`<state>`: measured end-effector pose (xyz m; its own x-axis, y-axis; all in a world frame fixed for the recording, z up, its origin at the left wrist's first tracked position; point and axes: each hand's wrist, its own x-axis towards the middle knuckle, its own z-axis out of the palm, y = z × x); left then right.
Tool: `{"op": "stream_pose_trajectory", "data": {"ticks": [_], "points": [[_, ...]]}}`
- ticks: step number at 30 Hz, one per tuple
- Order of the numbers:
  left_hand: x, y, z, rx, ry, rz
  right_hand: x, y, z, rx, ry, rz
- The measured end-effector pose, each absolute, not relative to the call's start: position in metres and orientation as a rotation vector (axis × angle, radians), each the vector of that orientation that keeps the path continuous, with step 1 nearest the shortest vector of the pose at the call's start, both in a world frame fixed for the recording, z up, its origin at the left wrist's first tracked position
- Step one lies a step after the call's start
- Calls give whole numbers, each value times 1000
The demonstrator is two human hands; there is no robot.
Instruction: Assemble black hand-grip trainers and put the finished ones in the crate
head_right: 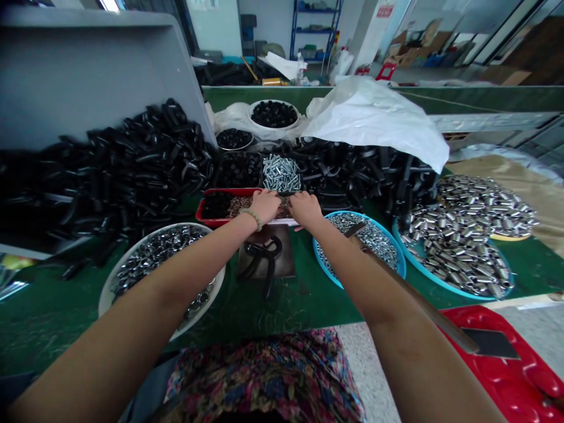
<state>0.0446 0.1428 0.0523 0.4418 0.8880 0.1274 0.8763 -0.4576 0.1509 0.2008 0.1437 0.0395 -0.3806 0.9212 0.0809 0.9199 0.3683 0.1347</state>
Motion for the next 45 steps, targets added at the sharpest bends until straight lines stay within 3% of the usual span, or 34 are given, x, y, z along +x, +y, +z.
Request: {"op": "stream_pose_trajectory", "data": {"ticks": [10,15,20,25,32,45], "points": [[50,155,52,2450,1645,490,200,147,38,1705,2679,173],[14,106,53,2149,1371,687,198,148,34,1709,2755,99],[-21,42,23,2075,1365,665,198,155,29,1818,2814,-6],[-14,27,10,2369,1466,527,200,144,33,1884,2896,-101],[-12,24,11,2671,1466,311,194,81,33,1754,3095,-863],[-13,16,12,2744,1402,144,182,76,6,1617,3102,-637]]}}
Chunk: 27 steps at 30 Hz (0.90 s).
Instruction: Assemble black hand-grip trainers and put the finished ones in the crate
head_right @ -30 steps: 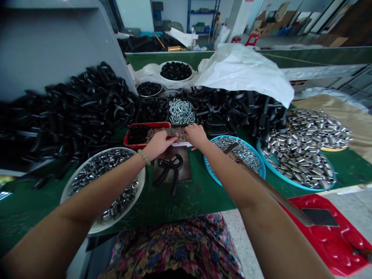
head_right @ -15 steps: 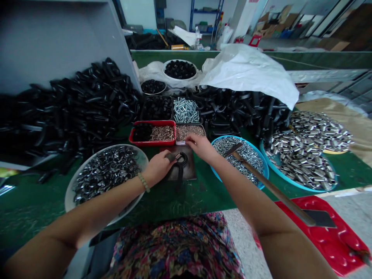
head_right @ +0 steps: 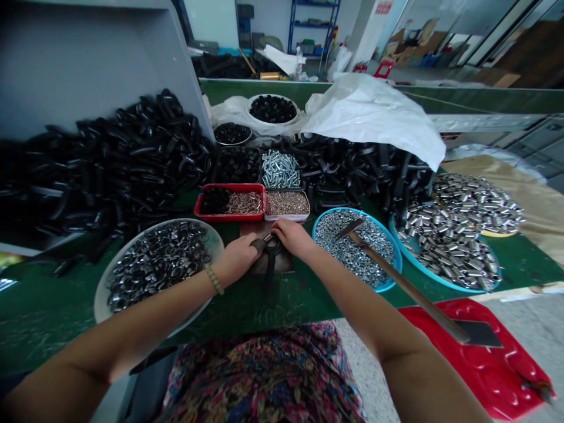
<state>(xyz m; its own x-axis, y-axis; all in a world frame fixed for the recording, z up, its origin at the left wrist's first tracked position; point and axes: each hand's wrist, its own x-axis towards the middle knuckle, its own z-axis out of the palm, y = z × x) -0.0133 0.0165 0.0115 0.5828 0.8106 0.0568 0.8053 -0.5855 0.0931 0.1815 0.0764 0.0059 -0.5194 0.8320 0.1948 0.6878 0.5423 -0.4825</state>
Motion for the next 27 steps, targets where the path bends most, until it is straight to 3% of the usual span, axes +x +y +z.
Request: {"op": "stream_pose_trajectory", "data": {"ticks": [15,19,24,27], "points": [[-14,0,16,2588,1366,317,173,59,15,-1235,-2639,332],[-18,-3,18,2563,1392,314,221,46,24,-1376,-2396,407],[-21,-5,15,2540,1401,230,345,8,17,-2082,-2166,-209],[-20,-5,15,2536,1426,177,383,-7,9,-2230,-2282,-346]]}}
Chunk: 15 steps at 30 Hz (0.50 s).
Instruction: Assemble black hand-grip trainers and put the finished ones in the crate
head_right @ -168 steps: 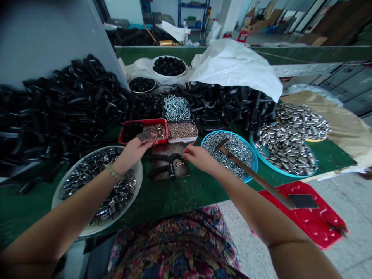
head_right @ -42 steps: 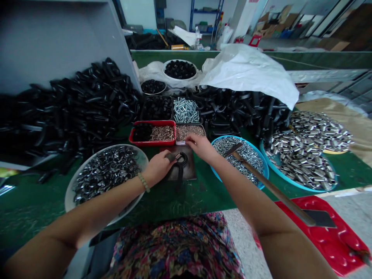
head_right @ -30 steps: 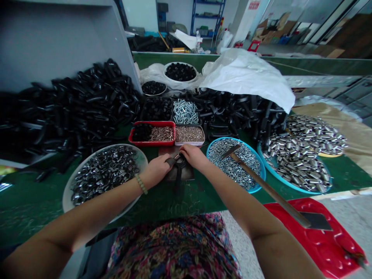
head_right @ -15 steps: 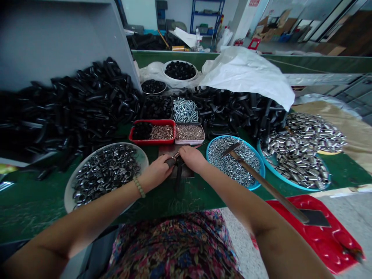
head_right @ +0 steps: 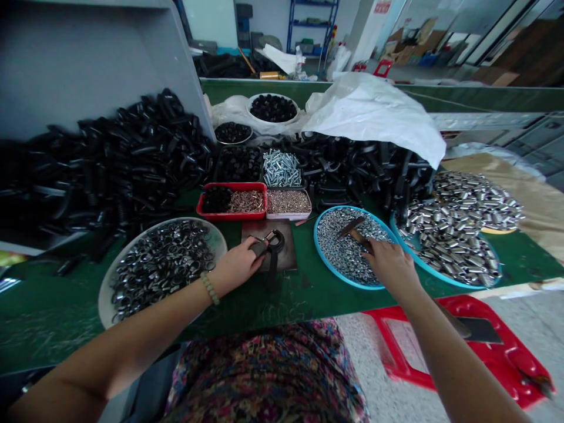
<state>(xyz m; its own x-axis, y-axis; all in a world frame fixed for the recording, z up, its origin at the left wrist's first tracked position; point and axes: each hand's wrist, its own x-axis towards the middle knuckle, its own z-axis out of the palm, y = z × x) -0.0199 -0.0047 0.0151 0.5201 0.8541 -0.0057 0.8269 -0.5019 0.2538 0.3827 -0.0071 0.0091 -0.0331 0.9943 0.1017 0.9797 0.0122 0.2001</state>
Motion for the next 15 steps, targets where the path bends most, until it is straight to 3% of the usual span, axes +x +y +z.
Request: {"op": "stream_pose_trajectory", "data": {"ticks": [5,10,15], "points": [[-18,-5,18,2530,1436,187,333,-13,27,2174,2320,164],[-18,-6,19,2512,1456,204,235,-14,62,2045,2720,-628],[-18,-5,20,2491,1425,195,197,-8,71,2069,2799,-753]]}}
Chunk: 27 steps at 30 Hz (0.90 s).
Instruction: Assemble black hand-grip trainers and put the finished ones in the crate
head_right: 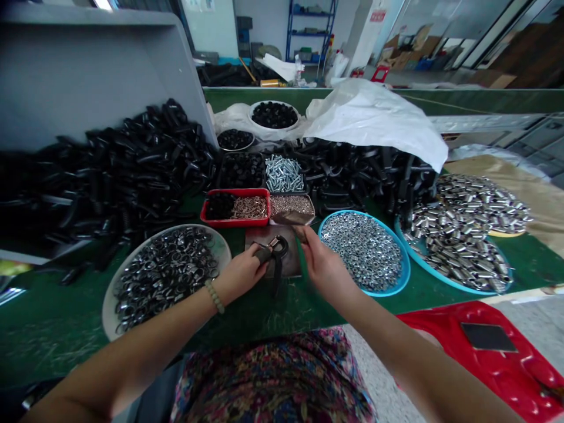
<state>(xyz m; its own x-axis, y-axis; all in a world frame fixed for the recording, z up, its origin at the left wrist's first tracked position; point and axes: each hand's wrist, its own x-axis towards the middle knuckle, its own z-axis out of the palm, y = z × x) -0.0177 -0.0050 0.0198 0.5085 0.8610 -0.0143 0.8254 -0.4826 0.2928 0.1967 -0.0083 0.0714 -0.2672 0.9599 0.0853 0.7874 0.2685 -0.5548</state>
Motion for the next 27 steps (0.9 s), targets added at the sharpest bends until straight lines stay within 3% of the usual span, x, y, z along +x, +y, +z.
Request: {"op": "stream_pose_trajectory", "data": {"ticks": [19,24,27], "points": [[-21,-6,25,2441,1475,257,195,-10,79,-1640,-2157,666],[-29,51,67,2379,1700,638,190,-25,73,-1587,-2178,642],[-4,104,78,2558,1630,427,188,-26,68,-1603,-2238,706]]}}
